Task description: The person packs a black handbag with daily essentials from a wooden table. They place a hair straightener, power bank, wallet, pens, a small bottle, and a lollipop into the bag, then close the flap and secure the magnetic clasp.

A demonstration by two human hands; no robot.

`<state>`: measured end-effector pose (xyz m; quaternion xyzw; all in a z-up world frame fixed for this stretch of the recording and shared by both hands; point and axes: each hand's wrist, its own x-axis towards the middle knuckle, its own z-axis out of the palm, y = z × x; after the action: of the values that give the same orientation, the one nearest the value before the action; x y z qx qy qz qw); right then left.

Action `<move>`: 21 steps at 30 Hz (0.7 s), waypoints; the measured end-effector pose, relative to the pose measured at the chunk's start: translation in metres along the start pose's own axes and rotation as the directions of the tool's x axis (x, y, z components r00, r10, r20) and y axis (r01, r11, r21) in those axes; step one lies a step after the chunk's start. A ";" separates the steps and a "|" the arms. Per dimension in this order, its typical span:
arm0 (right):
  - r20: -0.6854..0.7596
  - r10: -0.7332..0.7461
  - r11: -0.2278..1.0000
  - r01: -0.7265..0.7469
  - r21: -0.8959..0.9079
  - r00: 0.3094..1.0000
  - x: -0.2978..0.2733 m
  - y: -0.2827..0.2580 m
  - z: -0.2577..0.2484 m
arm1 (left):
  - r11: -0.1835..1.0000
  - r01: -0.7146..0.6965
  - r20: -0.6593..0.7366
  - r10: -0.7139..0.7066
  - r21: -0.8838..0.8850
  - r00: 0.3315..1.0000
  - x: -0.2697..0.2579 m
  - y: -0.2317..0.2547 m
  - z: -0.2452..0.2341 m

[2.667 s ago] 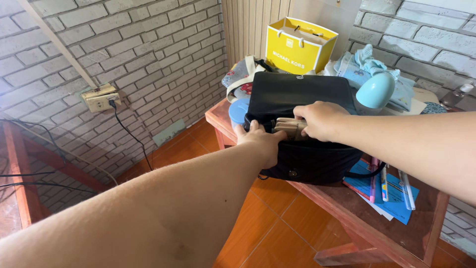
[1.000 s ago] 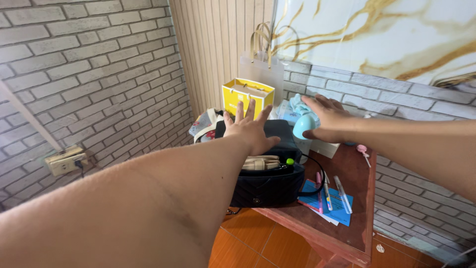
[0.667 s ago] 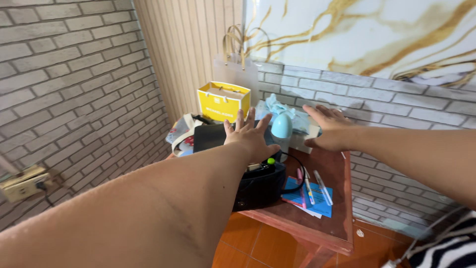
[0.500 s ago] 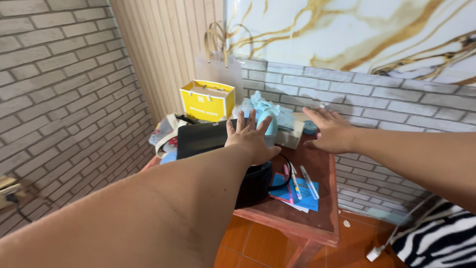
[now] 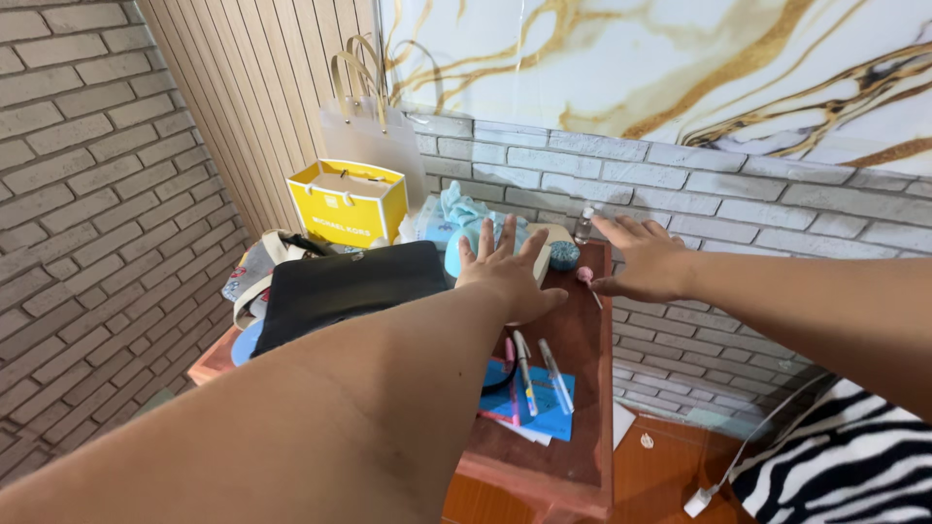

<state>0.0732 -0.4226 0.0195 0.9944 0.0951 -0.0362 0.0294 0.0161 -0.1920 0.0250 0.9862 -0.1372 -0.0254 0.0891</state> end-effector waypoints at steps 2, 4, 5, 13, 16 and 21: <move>0.011 -0.002 1.000 0.003 -0.029 1.000 0.014 0.008 -0.001 | 1.000 0.023 0.002 -0.023 0.006 1.000 0.017 0.004 -0.002; 0.013 -0.021 1.000 0.021 -0.017 1.000 0.027 0.019 -0.001 | 0.998 0.056 0.019 -0.056 0.003 0.998 0.031 0.010 0.002; 0.013 -0.031 0.999 0.031 -0.010 0.999 0.033 0.024 0.000 | 0.998 0.059 0.015 -0.059 -0.006 0.998 0.037 0.013 0.004; 0.074 -0.063 0.998 0.063 0.002 0.995 0.072 0.064 0.033 | 0.985 0.118 -0.005 -0.120 -0.123 0.993 0.084 0.038 0.039; 0.122 -0.079 0.996 0.073 0.048 0.989 0.085 0.077 0.051 | 0.983 0.130 0.029 -0.128 -0.133 0.991 0.100 0.044 0.061; 0.208 -0.072 0.997 0.072 0.007 0.976 0.117 0.085 0.091 | 0.986 0.138 0.088 -0.130 -0.094 0.988 0.124 0.042 0.098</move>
<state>0.1978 -0.4895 -0.0756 0.9811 0.1274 -0.1409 0.0381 0.1169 -0.2827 -0.0668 0.9856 -0.0724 -0.0782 0.1309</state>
